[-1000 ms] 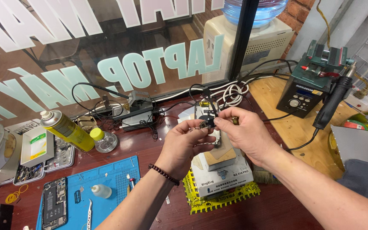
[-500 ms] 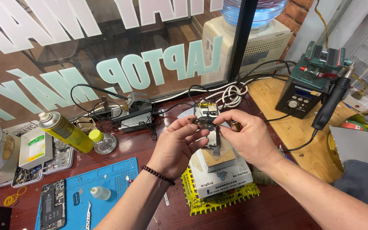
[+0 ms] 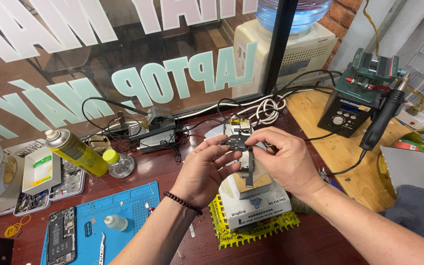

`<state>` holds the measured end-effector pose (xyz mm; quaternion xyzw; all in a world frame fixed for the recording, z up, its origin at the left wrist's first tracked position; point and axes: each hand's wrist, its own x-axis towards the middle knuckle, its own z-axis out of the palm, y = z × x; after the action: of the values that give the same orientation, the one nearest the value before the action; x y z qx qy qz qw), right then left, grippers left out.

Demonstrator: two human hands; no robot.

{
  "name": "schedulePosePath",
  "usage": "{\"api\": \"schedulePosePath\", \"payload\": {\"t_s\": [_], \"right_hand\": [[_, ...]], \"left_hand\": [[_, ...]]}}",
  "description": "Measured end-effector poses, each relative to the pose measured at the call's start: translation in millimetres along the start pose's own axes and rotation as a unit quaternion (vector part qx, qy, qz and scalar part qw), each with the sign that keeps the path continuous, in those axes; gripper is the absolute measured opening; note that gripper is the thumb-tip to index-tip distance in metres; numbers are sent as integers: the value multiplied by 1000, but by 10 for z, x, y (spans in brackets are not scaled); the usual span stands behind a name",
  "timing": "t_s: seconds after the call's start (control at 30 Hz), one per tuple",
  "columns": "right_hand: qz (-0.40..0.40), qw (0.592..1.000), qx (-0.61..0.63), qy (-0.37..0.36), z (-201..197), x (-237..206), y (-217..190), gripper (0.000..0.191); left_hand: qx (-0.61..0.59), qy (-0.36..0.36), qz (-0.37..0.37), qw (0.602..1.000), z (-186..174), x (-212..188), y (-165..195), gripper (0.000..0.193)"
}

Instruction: The person works on a disassembled phone frame held in a small jig on the workbench. They use a screwdriver to remove and tighten small screws, use tweezers to handle tiny components, and reposition the phone frame repeatedly while working on its interior.

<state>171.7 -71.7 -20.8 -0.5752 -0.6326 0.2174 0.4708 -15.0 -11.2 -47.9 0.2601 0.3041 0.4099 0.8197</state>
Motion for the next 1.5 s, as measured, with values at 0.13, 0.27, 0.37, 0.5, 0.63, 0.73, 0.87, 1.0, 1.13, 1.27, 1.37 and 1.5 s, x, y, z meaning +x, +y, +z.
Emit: {"api": "schedulePosePath", "payload": {"t_s": [0.13, 0.27, 0.37, 0.5, 0.63, 0.73, 0.87, 1.0, 1.13, 1.27, 1.37, 1.5], "right_hand": [[60, 998, -1, -10, 8, 6, 25, 14], [92, 995, -17, -17, 17, -4, 44, 15], [76, 997, -6, -15, 15, -11, 42, 15], [69, 997, -12, -17, 19, -16, 40, 15], [92, 995, -35, -12, 14, -10, 104, 14], [74, 997, 0, 1, -32, 96, 215, 13], [140, 984, 107, -26, -71, 233, 342, 10], [291, 936, 159, -115, -39, 181, 380, 14], [326, 919, 165, -146, -9, 173, 453, 21], [382, 902, 171, -106, -88, 259, 597, 29], [415, 894, 154, -68, -105, 278, 666, 34], [416, 902, 95, -66, -28, 276, 690, 35]], "left_hand": [[17, 22, -15, 999, -15, -13, -23, 24], [13, 14, -13, 1000, -14, -16, -50, 23], [14, 10, -12, 1000, -22, -9, -54, 23], [18, 12, -13, 1000, -57, 7, -63, 24], [74, 68, -5, 995, -78, 65, -94, 30], [345, 105, 118, 925, -78, 160, -54, 46], [365, 79, 108, 921, -117, 191, 28, 46], [315, 10, 72, 946, -144, 168, -58, 24], [296, 53, 29, 953, -370, 139, -124, 9], [240, 172, 17, 955, -909, 108, -58, 6], [247, 325, -1, 913, -1450, 42, 8, 8], [240, 426, -46, 871, -2060, -51, -103, 6]]}}
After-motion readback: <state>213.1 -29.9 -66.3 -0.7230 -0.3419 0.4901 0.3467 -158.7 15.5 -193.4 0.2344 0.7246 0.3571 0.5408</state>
